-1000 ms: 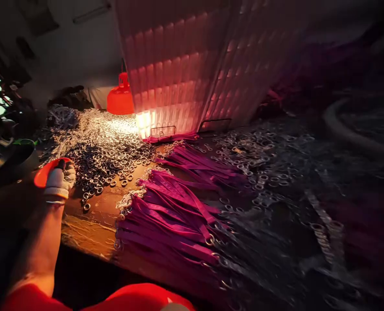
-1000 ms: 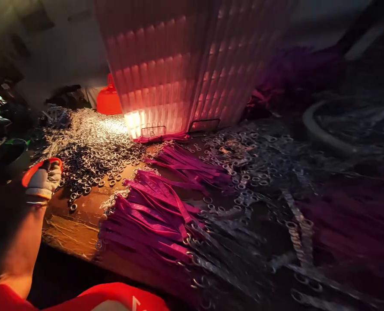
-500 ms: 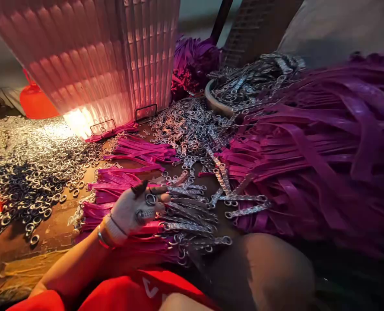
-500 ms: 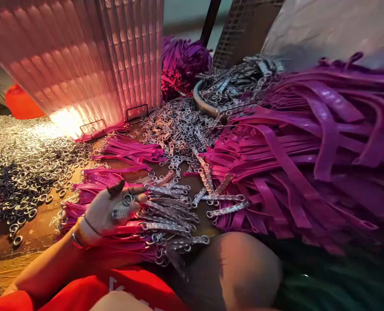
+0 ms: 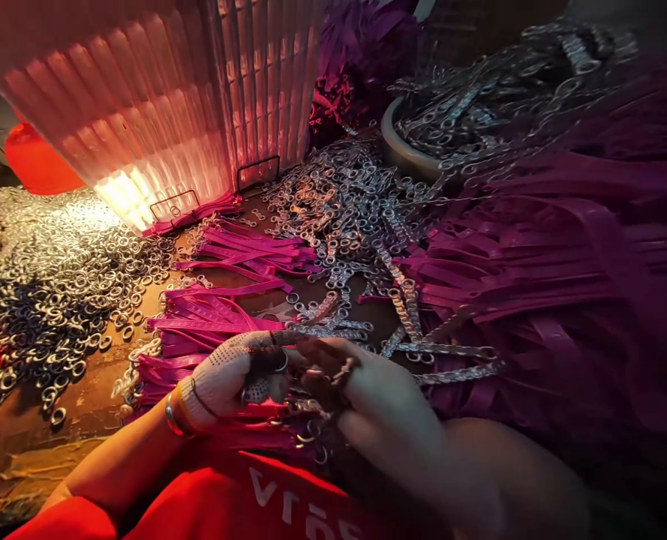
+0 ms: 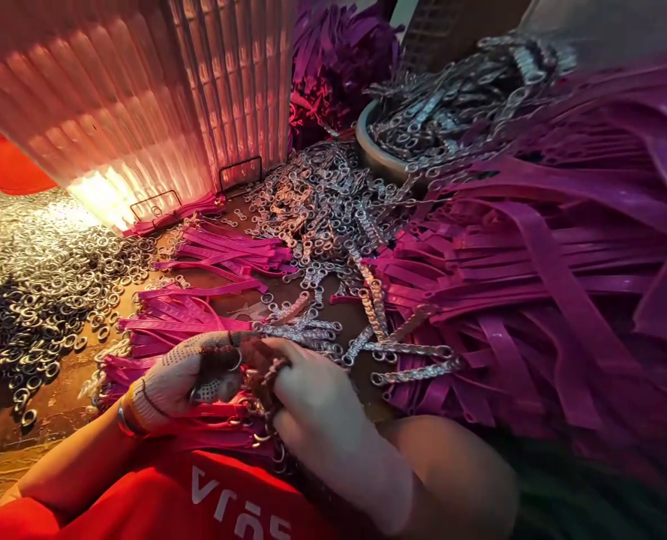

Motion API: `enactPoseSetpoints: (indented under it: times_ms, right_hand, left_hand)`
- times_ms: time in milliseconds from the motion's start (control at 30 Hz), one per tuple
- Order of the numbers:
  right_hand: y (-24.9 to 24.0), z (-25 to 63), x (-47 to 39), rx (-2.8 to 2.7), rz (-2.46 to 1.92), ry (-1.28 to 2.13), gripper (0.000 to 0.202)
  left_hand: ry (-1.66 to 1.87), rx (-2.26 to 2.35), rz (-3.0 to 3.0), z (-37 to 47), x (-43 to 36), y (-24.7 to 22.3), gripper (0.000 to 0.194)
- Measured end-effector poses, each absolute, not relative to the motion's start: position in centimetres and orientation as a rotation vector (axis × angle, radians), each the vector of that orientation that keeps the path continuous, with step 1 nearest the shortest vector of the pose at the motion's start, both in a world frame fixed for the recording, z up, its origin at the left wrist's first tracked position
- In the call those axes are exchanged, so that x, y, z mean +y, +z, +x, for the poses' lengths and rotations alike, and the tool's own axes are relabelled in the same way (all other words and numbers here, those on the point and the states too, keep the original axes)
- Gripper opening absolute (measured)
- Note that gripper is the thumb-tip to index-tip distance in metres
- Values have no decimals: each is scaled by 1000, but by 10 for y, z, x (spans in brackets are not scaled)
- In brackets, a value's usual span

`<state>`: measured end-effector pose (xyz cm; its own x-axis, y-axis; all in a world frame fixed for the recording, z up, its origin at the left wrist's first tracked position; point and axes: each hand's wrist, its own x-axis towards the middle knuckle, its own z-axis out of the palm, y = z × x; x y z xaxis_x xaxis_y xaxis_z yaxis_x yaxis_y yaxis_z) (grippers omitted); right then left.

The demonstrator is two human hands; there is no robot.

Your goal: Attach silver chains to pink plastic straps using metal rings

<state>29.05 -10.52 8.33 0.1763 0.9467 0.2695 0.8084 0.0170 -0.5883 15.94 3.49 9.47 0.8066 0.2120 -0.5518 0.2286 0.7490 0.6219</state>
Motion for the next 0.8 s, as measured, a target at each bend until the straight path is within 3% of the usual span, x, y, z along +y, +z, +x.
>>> enactPoseSetpoints:
  times_ms: [133,333,467,633,800]
  right_hand:
    - [81,292,-86,-1907,-1787,178,41]
    - [69,283,-84,-1904,-1752,33,28]
    - [63,281,-85,-1434,-1720,264,39]
    - [63,277,-85,-902,-1496,708,27]
    - [66,282,-79,-701,-1500,742,23]
  left_hand:
    - [-61,745,663,162,35,88,14]
    - [45,696,663,164,35,75,14]
    - [165,618,733,163,33,70,19]
    - [252,705,834,160,30,70,27]
    - [422,714,1211,155,23,75,38]
